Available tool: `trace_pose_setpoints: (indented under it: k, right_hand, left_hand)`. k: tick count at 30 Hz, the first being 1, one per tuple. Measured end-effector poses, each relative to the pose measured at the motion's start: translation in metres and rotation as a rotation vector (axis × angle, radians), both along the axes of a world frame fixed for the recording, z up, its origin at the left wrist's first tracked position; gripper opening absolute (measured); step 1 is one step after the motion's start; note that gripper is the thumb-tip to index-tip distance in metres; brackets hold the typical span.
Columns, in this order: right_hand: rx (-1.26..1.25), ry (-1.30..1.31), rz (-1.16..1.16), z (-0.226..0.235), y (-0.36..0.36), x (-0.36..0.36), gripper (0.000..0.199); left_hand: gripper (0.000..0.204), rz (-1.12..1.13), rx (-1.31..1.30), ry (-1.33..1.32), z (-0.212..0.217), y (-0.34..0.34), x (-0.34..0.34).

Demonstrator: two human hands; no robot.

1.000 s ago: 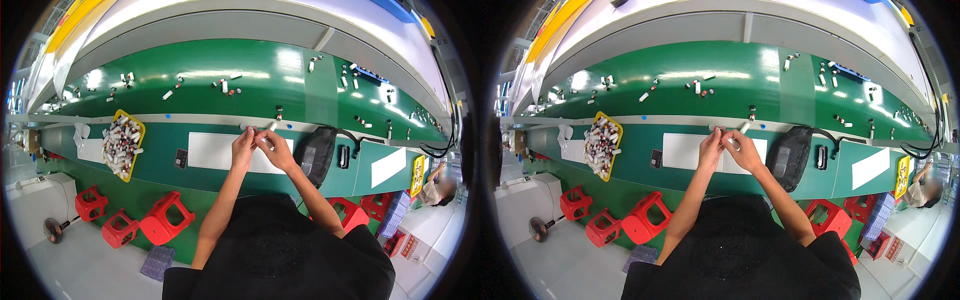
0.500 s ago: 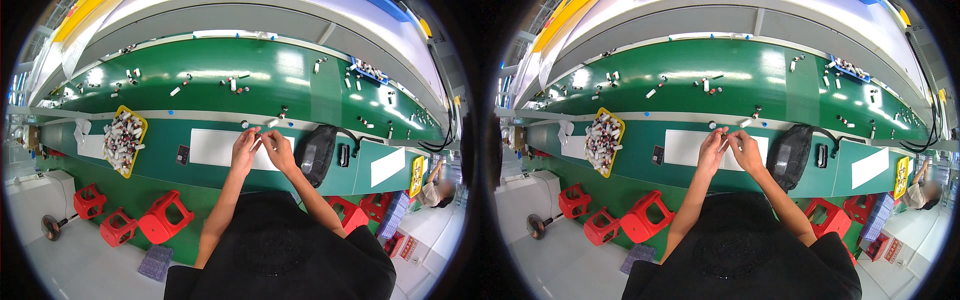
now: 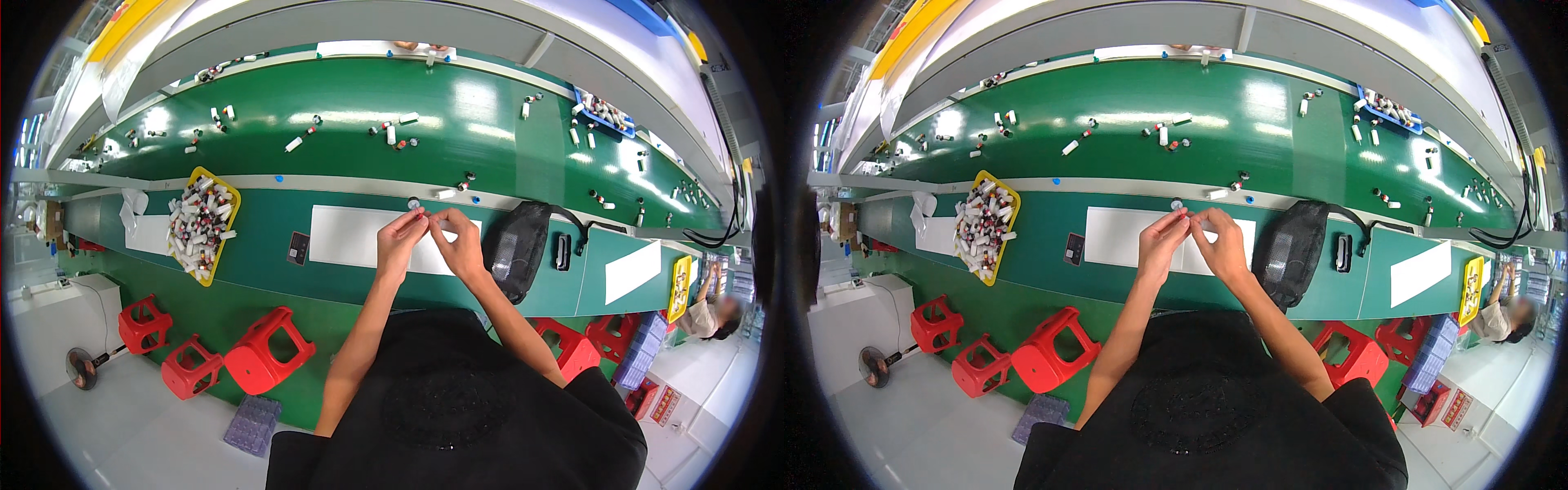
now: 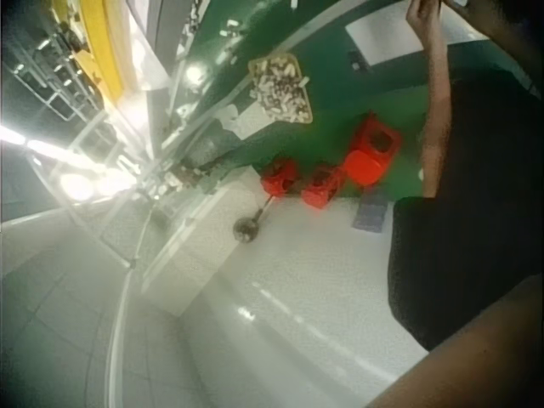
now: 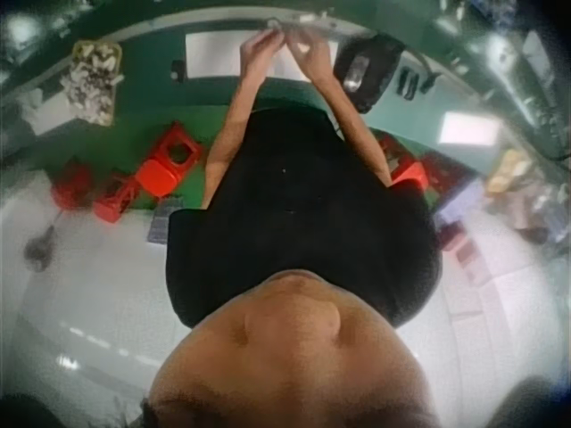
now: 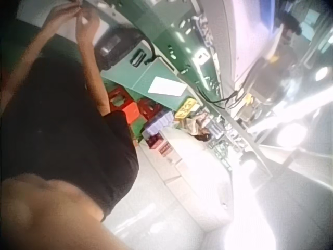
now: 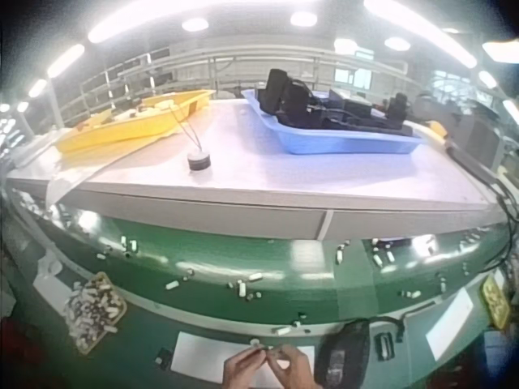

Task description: Assembling small cylindrical electronic components by inserting pieces and placing them into a yellow tray on a factory assembly line.

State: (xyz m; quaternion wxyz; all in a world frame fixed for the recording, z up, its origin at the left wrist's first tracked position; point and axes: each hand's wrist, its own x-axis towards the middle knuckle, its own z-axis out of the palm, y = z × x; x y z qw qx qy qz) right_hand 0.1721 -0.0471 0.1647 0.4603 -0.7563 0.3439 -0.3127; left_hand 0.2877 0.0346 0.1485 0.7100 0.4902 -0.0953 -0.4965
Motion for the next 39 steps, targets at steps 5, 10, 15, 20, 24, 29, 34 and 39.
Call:
trace_pose_setpoints:
  k: [5,10,15,20,24,29,34,39]
  right_hand:
    - [-0.005,0.026,0.017,0.006,0.004,0.004,0.01]
    - [-0.037,0.039,0.023,0.007,0.008,0.006,0.01]
    - [-0.008,0.04,0.063,0.004,0.011,0.008,0.011]
    - [0.044,-0.008,0.072,-0.008,0.014,0.016,0.014]
    - [0.176,-0.046,-0.052,-0.056,0.012,0.017,0.019]
    - [-0.023,0.267,0.091,-0.107,0.02,0.017,0.017]
    - [-0.24,0.333,0.232,-0.133,0.053,0.034,0.032]
    - [-0.237,0.298,0.202,-0.14,0.067,0.044,0.031]
  left_hand:
    - [0.031,0.066,0.06,0.06,0.001,0.0,0.003]
    - [0.028,0.091,0.044,0.105,-0.002,0.006,0.006]
    - [0.027,0.125,0.039,0.179,-0.006,0.012,0.009]
    - [0.028,0.125,0.044,0.162,-0.017,0.023,0.018]
    - [0.027,0.09,0.148,0.123,-0.042,0.045,0.036]
    - [0.024,-0.01,0.282,0.053,-0.104,0.087,0.067]
    - [0.025,0.004,0.304,0.147,-0.137,0.103,0.077]
    - [0.026,0.012,0.262,0.146,-0.144,0.108,0.078]
